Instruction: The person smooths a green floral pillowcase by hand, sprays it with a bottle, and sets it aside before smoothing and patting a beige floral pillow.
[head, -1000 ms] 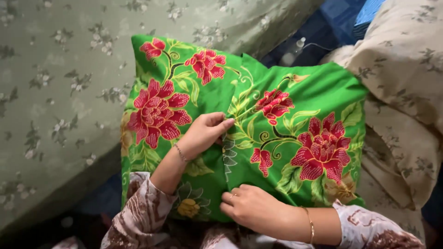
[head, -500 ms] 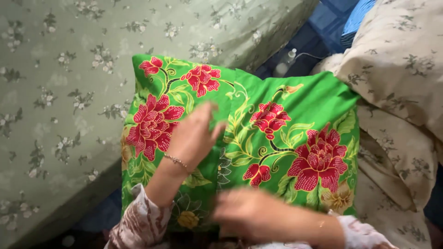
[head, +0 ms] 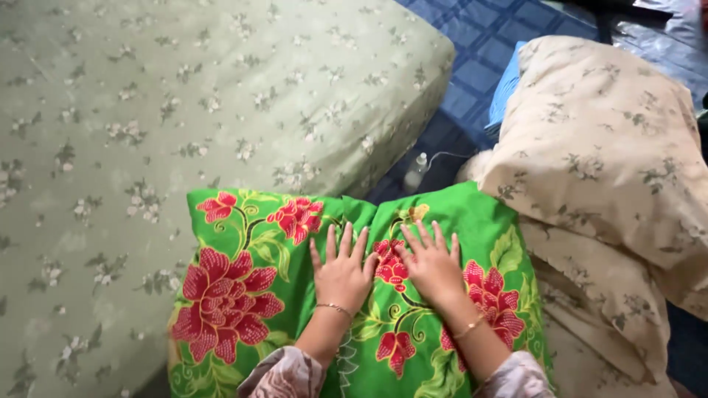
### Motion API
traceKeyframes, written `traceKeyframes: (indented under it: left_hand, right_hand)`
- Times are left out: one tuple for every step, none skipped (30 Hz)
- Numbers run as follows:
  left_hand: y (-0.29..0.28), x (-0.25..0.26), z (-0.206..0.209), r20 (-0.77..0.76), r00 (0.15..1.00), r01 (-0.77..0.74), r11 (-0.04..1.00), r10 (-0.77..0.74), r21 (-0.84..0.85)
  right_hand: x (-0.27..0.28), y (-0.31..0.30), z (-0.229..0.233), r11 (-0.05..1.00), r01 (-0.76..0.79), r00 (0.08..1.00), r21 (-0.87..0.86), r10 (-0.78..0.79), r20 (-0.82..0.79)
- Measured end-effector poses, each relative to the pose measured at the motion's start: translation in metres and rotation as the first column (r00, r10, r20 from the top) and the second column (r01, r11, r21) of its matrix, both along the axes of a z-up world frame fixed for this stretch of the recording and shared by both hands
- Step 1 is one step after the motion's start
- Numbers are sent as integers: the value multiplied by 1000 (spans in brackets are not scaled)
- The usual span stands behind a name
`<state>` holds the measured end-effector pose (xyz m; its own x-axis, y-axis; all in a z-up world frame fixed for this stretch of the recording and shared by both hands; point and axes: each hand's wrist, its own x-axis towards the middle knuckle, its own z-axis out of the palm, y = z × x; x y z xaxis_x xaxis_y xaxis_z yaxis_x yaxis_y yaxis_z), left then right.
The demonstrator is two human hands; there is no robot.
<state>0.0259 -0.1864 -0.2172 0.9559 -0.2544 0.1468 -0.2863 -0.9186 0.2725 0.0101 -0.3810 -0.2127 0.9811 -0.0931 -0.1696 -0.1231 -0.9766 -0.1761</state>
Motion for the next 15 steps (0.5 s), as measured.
traceKeyframes:
  left_hand:
    - [3, 4, -3, 6, 1000, -4, 1000, 4, -11]
    - [6, 6, -4, 12, 1000, -5, 1000, 5, -18]
    - [6, 6, -4, 13, 1000, -4, 1000, 5, -19]
    - [5, 5, -4, 15, 1000, -7, 1000, 7, -22]
    - [6, 5, -3, 17, 1000, -9, 1000, 9, -24]
    - [6, 5, -2, 31, 999, -6, 1000, 6, -20]
    - [7, 6, -1, 46, 999, -3, 1000, 3, -15]
    - [6, 5, -1, 54, 999, 2, 1000, -1, -12]
    - [5, 5, -1, 39, 999, 0, 1000, 1, -12]
    - [6, 4, -1, 24, 1000, -2, 1000, 3, -12]
    - [6, 4, 0, 10, 1000, -4, 1000, 4, -12]
    - [6, 4, 2, 40, 999, 3, 1000, -3, -12]
    - [7, 3, 6, 70, 997, 11, 1000, -10, -11]
    - [7, 4, 11, 103, 995, 19, 1000, -18, -9]
    - [6, 7, 18, 41, 999, 34, 999, -35, 16]
  right_hand:
    - [6, -9, -3, 1000, -4, 1000, -5, 4, -22]
    - [12, -24, -3, 1000, -4, 999, -6, 4, -43]
    - [17, -42, -5, 1000, -4, 998, -8, 4, -65]
    - [20, -62, -7, 997, 17, 999, -70, -21, -50]
    - [23, -84, -11, 991, 40, 998, -131, -45, -34]
    - [21, -105, -16, 990, 56, 996, -133, -47, 71]
    - [20, -124, -24, 988, 74, 983, -133, -50, 176]
    - [19, -141, -30, 989, 132, 973, -61, -118, 198]
    - [17, -154, -35, 982, 189, 958, 13, -188, 216]
    - [15, -162, -39, 966, 244, 939, 87, -257, 228]
    - [11, -164, -39, 960, 251, 924, 128, -276, 264]
    - [10, -161, -35, 952, 254, 907, 170, -296, 300]
    - [8, -157, -26, 943, 256, 887, 213, -316, 336]
    - [8, -151, -14, 935, 259, 883, 240, -330, 333]
    - [9, -142, 0, 927, 263, 879, 268, -344, 331]
